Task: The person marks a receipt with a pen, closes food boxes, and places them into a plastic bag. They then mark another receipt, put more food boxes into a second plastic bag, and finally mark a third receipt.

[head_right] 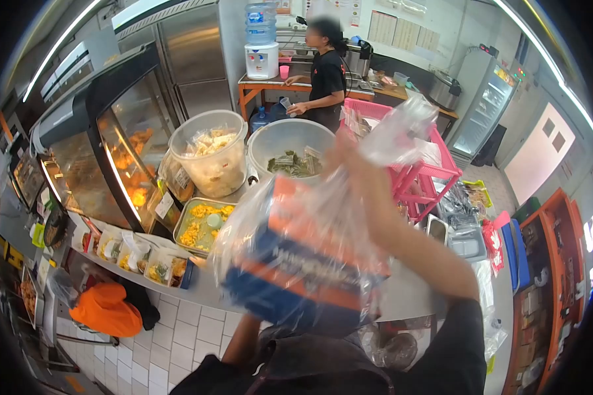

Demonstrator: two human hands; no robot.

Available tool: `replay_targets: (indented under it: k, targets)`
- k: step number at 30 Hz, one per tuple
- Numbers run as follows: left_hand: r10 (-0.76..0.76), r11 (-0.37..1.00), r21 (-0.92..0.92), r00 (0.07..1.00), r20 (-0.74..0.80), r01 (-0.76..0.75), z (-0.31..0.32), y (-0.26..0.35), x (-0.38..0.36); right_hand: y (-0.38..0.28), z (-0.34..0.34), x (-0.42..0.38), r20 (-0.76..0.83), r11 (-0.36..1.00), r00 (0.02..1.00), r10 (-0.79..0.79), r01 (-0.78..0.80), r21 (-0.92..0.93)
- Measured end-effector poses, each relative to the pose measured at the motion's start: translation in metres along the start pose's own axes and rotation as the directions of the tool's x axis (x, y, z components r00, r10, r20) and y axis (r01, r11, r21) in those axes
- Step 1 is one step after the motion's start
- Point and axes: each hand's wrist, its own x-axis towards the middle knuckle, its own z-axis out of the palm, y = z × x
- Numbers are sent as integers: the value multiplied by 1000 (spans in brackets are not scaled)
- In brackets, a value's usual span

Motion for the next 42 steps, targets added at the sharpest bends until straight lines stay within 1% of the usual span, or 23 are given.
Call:
replay_targets:
  k: [3,4,5,6,8,10,14,19,21,23,24,25,26,27,29,31,33,34,35,37,39,41,42]
  targets:
    - [56,969,-248,985,162,-15,32,15,49,-57,17,3,-107,858,919,-381,308,-411]
    - [83,947,-320,974,211,-12,49,18,78,-75,28,6,-160,885,914,-373,299,-356]
    - [108,920,-393,961,253,0,59,20,96,-94,22,2,-61,808,970,-235,160,-566]
    - [136,886,-463,947,292,15,70,25,100,-103,-1,14,350,115,791,-502,462,-879]
    - [219,806,-590,909,355,37,104,34,124,-144,-103,93,211,598,958,-194,286,-749]
    - [326,699,-713,864,383,52,113,40,128,-184,-135,64,71,369,928,-365,214,-905]
    - [477,482,-875,820,317,57,106,51,150,-222,-158,-22,301,104,800,-519,409,-907]
    - [641,95,-655,457,617,750,2,87,153,-230,-178,-67,509,-225,773,-377,457,-861]
    - [577,199,-775,567,587,600,-22,62,132,-230,-180,-73,547,-394,798,-255,431,-812]
    - [345,-26,-769,728,592,638,-7,32,95,-229,-179,-78,557,-556,820,-128,406,-725]
    - [346,-46,-773,736,582,633,-8,33,83,-228,-178,-80,553,-628,832,-57,400,-667]
    - [123,50,-840,831,543,541,-7,36,70,-195,-176,-77,694,-730,707,-135,402,-552]
    - [-99,168,-870,886,453,464,-7,38,58,-182,-169,-76,528,-709,848,-44,346,-615]
    - [-108,137,-874,884,455,466,-11,45,49,-163,-150,-78,610,-693,792,-27,425,-583]
    - [-195,388,-813,900,389,435,-27,66,40,-134,-144,-86,594,-722,799,91,463,-513]
    - [-255,333,-798,862,437,503,-33,80,37,-109,-112,-100,502,-572,847,174,502,-649]
    - [-133,820,-533,975,178,209,-37,97,46,-79,-92,-115,533,-488,824,190,551,-677]
    - [-118,873,-432,958,262,226,-37,106,51,-58,-90,-117,655,-470,745,127,627,-622]
    - [-107,875,-432,956,272,221,-29,110,52,-36,-90,-114,762,-460,645,52,693,-555]
    - [-48,972,-229,997,59,60,-7,118,55,-10,-83,-98,778,-375,628,14,724,-579]
    - [-35,993,-113,995,98,46,-1,108,58,25,-89,-66,796,-254,591,-129,757,-603]
    - [-319,935,-126,942,104,330,-9,101,57,49,-82,-44,766,-171,628,-136,746,-643]
    - [-332,937,-88,939,89,339,-5,89,54,66,-81,-30,780,-83,601,-173,780,-620]
